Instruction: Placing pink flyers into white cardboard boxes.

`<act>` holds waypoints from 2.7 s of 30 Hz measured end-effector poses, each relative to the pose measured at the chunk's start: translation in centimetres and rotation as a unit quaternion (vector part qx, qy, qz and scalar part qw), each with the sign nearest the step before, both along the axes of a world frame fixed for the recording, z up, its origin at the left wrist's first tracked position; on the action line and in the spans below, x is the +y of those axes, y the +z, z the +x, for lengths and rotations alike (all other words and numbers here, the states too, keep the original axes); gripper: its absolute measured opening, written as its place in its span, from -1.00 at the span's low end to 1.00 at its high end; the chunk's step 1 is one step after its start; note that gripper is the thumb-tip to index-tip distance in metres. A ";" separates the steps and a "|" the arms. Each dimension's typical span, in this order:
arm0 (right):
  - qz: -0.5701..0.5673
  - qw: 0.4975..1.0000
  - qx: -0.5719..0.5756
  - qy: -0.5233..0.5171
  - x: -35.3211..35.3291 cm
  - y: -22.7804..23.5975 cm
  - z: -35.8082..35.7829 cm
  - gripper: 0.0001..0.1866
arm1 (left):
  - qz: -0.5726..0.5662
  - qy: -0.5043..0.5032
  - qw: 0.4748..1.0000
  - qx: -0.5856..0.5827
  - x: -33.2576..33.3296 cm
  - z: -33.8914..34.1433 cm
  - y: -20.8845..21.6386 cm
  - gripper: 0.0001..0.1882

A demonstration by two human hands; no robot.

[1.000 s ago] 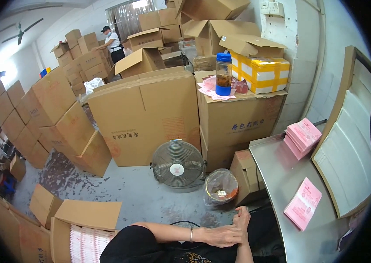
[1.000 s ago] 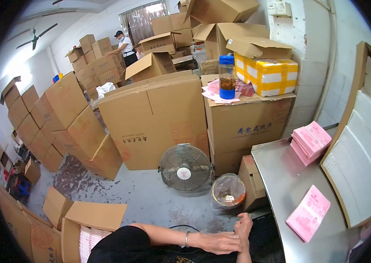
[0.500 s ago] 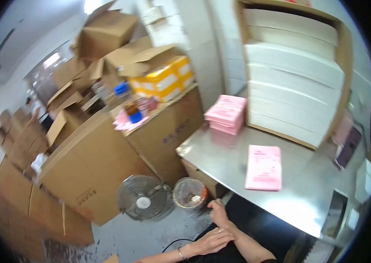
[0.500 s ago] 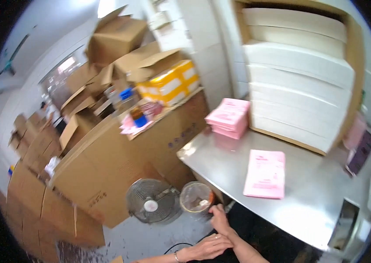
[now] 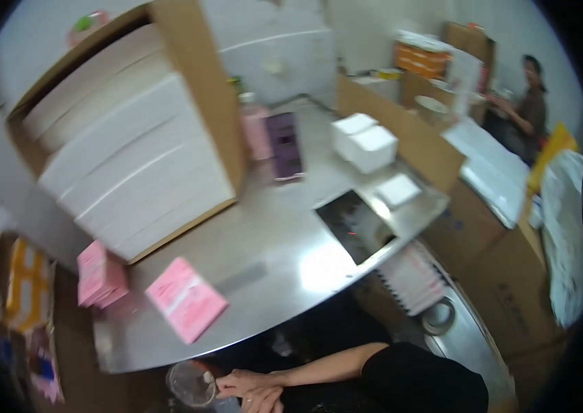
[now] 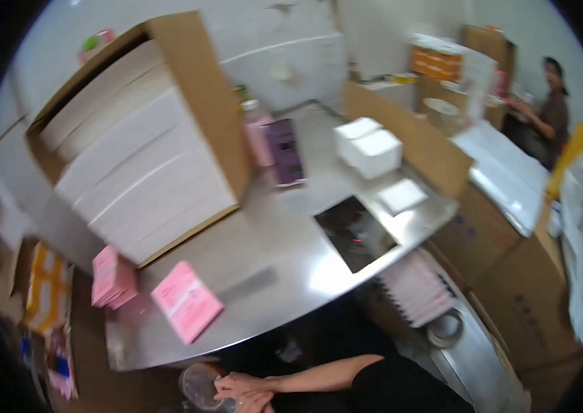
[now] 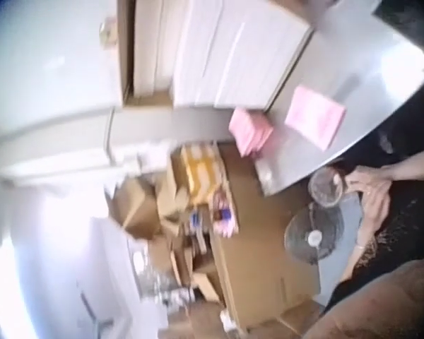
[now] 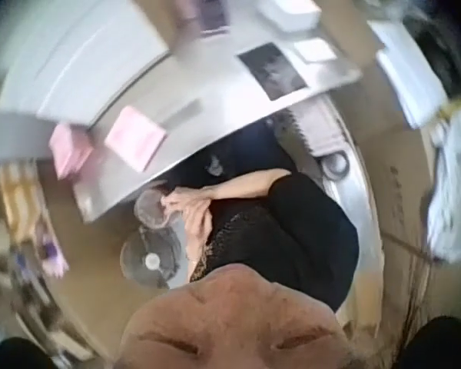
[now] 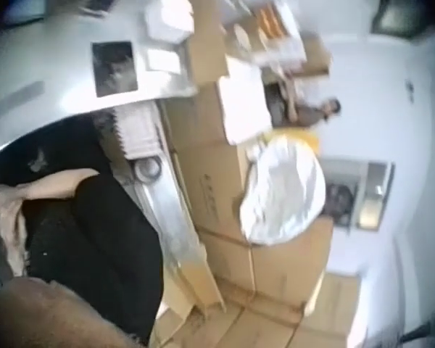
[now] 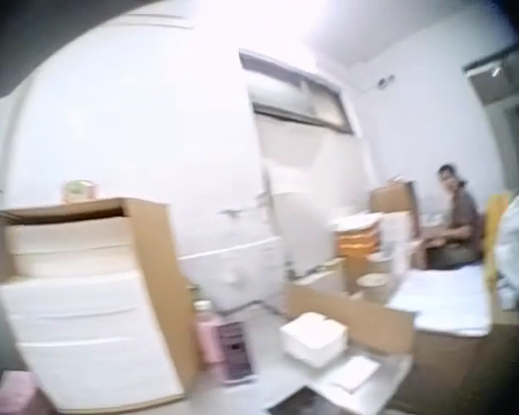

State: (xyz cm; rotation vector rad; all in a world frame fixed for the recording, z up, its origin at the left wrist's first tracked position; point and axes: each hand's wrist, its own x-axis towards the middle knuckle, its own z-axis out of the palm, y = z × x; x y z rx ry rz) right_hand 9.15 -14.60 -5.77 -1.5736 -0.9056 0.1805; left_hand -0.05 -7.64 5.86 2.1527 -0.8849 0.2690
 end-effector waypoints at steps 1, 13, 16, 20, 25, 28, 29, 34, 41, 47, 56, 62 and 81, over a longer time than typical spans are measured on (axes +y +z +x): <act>-0.108 0.993 -0.042 0.014 -2.8 1.1 -0.4 -0.79 | -0.015 -0.022 1.000 -0.009 -0.4 0.4 0.5 -0.72; -0.185 0.787 -0.070 -0.585 -34.0 19.6 -18.5 -0.85 | -0.046 -0.315 0.947 -0.027 -7.6 5.3 3.6 -0.65; -0.291 0.501 -0.184 -0.794 -39.0 24.9 -24.7 -0.88 | -0.044 -0.372 0.927 -0.020 -9.5 5.3 3.3 -0.66; -0.285 0.233 -0.147 -0.918 -48.5 26.7 -35.2 -0.82 | -0.020 -0.423 0.906 -0.024 -11.4 5.0 3.0 -0.66; -0.398 0.072 -0.068 -0.912 -58.4 27.3 -48.4 -0.75 | 0.018 -0.464 0.885 -0.028 -13.0 5.3 2.9 -0.66; -0.494 0.029 0.010 -0.869 -60.4 25.9 -51.5 -0.68 | 0.034 -0.470 0.882 -0.029 -13.9 5.2 2.4 -0.67; -0.551 0.003 0.047 -0.833 -61.0 25.4 -52.2 -0.63 | 0.035 -0.474 0.879 -0.028 -14.2 5.0 2.3 -0.67; -0.403 0.011 0.067 -0.913 -62.0 24.8 -52.9 -0.77 | 0.037 -0.478 0.877 -0.009 -15.2 4.7 2.2 -0.67; 0.071 0.254 -0.177 -0.948 -55.6 28.0 -45.7 -0.72 | -0.041 -0.467 0.880 0.074 -16.9 3.9 3.3 -0.71; -0.045 0.510 0.007 -0.859 -40.4 25.7 -30.8 -0.80 | -0.166 -0.409 0.897 -0.026 -21.5 1.6 8.7 -0.82; 0.403 0.782 0.392 -0.270 -22.6 14.4 -15.2 -0.46 | -0.267 -0.142 0.950 0.080 -19.4 3.7 1.3 -0.60; 0.407 0.830 0.374 -0.079 -18.0 13.4 -11.6 -0.28 | -0.251 -0.017 0.954 0.162 -13.3 5.2 3.0 -0.71; 0.251 0.942 0.192 -0.114 -16.1 9.5 -10.3 -0.01 | -0.388 0.004 0.905 0.176 -12.3 5.0 -1.4 -0.72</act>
